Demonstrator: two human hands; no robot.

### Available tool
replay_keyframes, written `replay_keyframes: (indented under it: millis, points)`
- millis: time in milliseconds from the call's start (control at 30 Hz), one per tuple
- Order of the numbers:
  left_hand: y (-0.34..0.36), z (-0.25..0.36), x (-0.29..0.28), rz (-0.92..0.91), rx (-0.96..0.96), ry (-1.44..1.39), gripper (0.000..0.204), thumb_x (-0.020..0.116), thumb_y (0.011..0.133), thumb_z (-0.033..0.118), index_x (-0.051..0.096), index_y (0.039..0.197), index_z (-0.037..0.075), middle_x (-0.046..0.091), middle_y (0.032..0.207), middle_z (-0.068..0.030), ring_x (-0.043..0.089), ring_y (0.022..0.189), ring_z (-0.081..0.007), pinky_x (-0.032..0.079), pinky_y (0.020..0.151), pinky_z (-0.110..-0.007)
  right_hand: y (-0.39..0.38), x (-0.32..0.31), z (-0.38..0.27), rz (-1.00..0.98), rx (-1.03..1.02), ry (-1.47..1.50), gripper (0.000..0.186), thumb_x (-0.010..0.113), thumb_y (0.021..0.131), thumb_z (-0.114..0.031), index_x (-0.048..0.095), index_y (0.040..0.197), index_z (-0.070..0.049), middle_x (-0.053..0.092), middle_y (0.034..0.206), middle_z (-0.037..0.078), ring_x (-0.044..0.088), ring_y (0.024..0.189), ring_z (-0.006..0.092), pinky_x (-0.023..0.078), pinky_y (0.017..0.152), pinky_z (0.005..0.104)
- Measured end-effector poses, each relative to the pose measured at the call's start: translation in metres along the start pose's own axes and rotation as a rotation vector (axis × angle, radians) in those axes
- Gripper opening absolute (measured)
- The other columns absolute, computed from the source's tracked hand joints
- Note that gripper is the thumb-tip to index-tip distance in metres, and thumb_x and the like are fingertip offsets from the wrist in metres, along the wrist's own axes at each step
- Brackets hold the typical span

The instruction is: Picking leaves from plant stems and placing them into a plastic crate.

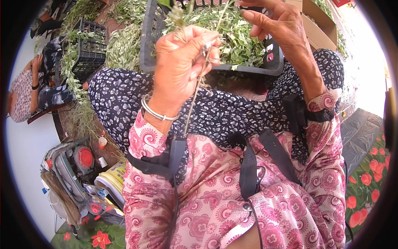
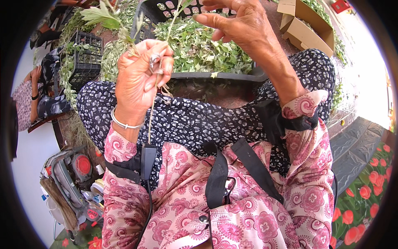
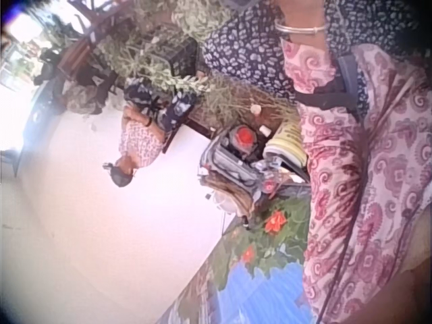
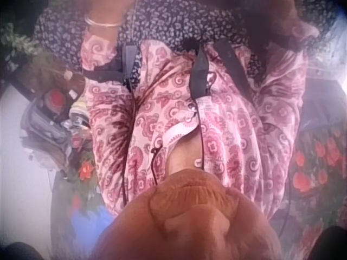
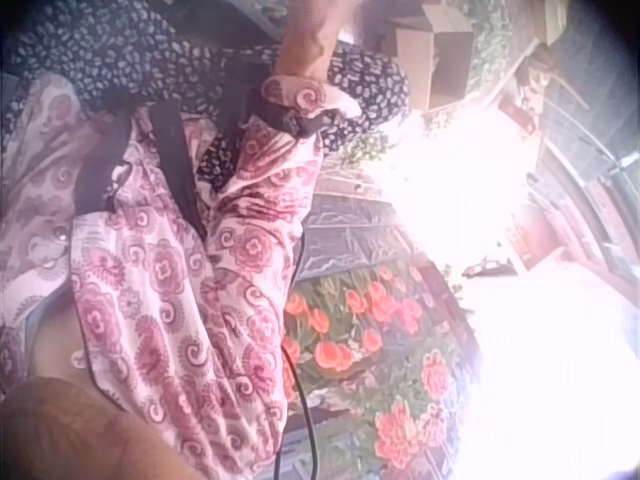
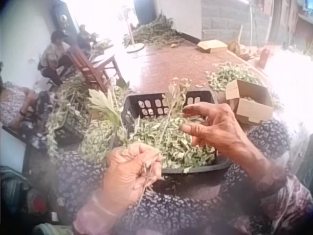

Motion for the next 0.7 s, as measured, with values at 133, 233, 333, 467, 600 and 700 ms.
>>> replay_keyframes:
  millis: [133,233,333,467,600,700]
  points:
    - [-0.002,-0.007,0.006,-0.068,-0.036,0.069,0.019,0.051,0.083,0.013,0.054,0.08,-0.006,0.055,0.06,-0.0119,0.033,0.033,-0.0027,0.03,0.034,-0.015,0.002,0.013,0.014,-0.164,0.012,0.524,0.025,0.061,0.078,-0.019,0.057,0.092,0.002,0.061,0.081,0.007,0.057,0.053,0.008,0.044,0.045,0.0169]
    - [-0.003,-0.007,0.011,-0.094,-0.054,0.062,0.018,0.052,0.082,0.013,0.054,0.08,-0.005,0.055,0.059,-0.0103,0.032,0.033,-0.0023,0.029,0.035,-0.014,0.003,0.013,0.021,-0.202,0.056,0.474,0.015,0.058,0.08,-0.014,0.059,0.08,0.001,0.061,0.068,0.005,0.056,0.051,0.008,0.044,0.044,0.0169]
    - [-0.002,-0.007,0.013,-0.084,-0.058,0.079,0.017,0.054,0.082,0.012,0.055,0.081,-0.004,0.055,0.059,-0.0095,0.032,0.034,-0.0021,0.028,0.035,-0.014,0.002,0.015,0.019,-0.167,0.022,0.472,0.015,0.058,0.08,-0.012,0.06,0.071,0.0,0.058,0.057,0.003,0.055,0.047,0.0076,0.043,0.043,0.0167]
    - [0.0,-0.009,0.011,-0.03,0.001,0.097,0.014,0.055,0.08,0.01,0.055,0.082,-0.004,0.054,0.058,-0.0092,0.032,0.034,-0.0024,0.028,0.034,-0.014,-0.002,0.022,0.015,-0.235,0.031,0.378,0.017,0.058,0.08,-0.012,0.06,0.068,0.0,0.057,0.055,0.002,0.054,0.046,0.0064,0.042,0.041,0.0164]
    - [0.002,-0.01,0.005,-0.018,0.001,0.051,0.014,0.054,0.081,0.008,0.055,0.081,-0.005,0.053,0.057,-0.0093,0.032,0.033,-0.0032,0.028,0.034,-0.014,-0.01,0.028,0.003,-0.17,0.024,0.176,0.018,0.057,0.081,-0.011,0.058,0.066,-0.001,0.056,0.054,0.0,0.05,0.045,0.0033,0.039,0.039,0.0155]
    - [0.003,-0.012,0.002,0.005,-0.014,-0.03,0.01,0.058,0.077,0.008,0.058,0.075,-0.002,0.054,0.053,-0.0061,0.032,0.033,-0.0026,0.022,0.032,-0.014,-0.01,0.026,-0.005,-0.11,-0.153,0.084,0.017,0.058,0.078,-0.008,0.054,0.064,0.0,0.054,0.054,0.003,0.05,0.046,0.0063,0.037,0.039,0.02]
Point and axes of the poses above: each hand's wrist, its own y-axis towards the middle knuckle, its own x-axis out of the palm, z = x × y, the point moved 5 cm from there along y, towards the middle knuckle
